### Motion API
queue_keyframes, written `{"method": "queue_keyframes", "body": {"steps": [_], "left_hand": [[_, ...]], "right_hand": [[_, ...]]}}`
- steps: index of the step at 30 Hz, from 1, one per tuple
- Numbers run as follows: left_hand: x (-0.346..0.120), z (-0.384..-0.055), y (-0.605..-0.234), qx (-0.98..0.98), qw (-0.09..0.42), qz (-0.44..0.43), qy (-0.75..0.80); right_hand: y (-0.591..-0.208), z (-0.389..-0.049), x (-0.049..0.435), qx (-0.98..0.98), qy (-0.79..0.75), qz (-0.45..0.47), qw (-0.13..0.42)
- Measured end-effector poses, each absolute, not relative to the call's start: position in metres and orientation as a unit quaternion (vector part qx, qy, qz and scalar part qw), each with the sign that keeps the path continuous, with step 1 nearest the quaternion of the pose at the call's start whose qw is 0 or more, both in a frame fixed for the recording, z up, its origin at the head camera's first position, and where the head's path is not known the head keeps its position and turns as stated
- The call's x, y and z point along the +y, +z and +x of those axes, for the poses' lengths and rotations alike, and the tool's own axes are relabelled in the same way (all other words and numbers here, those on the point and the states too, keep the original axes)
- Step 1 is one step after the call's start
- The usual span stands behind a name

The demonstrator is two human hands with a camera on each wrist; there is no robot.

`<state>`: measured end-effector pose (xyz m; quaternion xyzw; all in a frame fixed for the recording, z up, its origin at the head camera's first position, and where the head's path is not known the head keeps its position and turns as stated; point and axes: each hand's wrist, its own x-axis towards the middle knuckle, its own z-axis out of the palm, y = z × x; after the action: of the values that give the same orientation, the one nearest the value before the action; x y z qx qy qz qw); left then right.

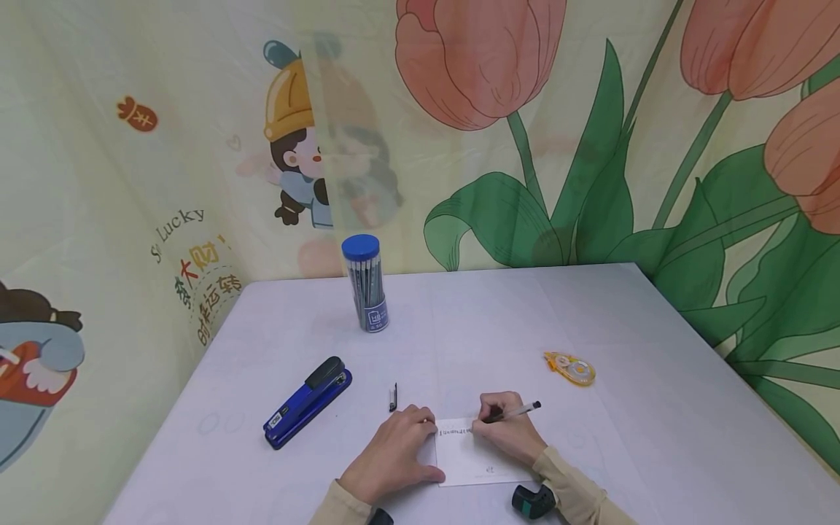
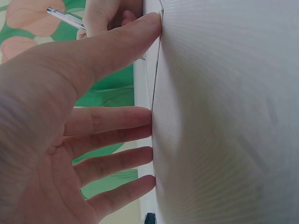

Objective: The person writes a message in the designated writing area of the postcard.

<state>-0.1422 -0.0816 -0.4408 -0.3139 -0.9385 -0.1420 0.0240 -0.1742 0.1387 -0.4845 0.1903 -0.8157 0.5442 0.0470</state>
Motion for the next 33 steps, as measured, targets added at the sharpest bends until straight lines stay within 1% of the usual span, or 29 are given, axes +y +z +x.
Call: {"method": "queue_keyframes", "body": {"steps": [18, 25, 33], "left_hand": [[-0.0813, -0.1419, -0.4391, -0.938, 0.025, -0.315, -0.142], [-0.0817, -0.1415, -0.4389, -0.94, 0.02, -0.311, -0.141], [-0.0814, -0.1412, -0.439, -0.941, 0.017, -0.309, -0.14]], "right_hand": [[-0.4835, -0.1731, 0.1386, -0.813, 0.544, 0.201, 0.05], [-0.4821, -0.1727, 0.1377, -0.816, 0.547, 0.181, 0.04], [-0.4816, -0.1722, 0.1372, -0.818, 0.547, 0.173, 0.044]]}}
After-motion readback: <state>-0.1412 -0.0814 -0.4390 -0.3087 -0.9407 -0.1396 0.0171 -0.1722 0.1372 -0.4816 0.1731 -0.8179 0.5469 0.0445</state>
